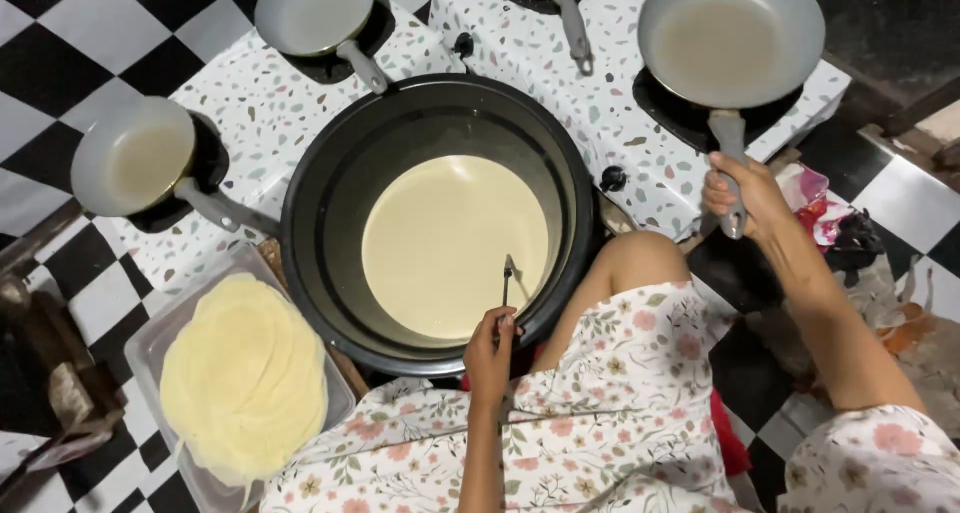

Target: Cooking crepes by ladling batter into multiple pans, swirling them to coat, and stacking the finished crepes.

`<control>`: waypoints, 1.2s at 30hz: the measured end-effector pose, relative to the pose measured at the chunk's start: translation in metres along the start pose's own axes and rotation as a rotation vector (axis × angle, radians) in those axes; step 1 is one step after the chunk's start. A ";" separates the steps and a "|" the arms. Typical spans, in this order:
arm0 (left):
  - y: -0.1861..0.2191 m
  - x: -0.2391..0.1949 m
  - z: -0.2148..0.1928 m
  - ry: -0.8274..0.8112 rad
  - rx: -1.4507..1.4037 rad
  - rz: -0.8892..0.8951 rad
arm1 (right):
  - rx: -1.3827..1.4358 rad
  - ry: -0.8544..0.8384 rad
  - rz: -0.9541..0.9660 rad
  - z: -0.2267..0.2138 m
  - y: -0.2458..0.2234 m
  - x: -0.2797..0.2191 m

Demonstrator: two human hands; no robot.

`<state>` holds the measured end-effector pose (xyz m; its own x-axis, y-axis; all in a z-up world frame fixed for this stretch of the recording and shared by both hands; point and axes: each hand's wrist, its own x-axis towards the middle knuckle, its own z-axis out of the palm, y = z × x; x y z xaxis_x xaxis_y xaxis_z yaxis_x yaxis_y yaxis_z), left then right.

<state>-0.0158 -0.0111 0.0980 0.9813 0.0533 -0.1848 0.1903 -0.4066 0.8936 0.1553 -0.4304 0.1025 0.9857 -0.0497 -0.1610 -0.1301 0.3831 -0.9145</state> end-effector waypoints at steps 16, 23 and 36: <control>-0.010 0.006 0.011 0.126 -0.253 -0.053 | -0.261 0.118 0.180 -0.124 0.046 0.022; -0.011 0.023 0.017 0.177 -0.260 0.044 | -1.133 -0.020 -0.600 0.143 0.036 -0.083; -0.037 0.035 -0.173 0.480 -0.228 -0.047 | -1.370 -0.504 -0.073 0.161 0.167 0.044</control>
<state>0.0160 0.1634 0.1293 0.8635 0.4999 -0.0663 0.1828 -0.1878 0.9650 0.1940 -0.2203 0.0019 0.8894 0.4013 -0.2191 0.2063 -0.7798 -0.5911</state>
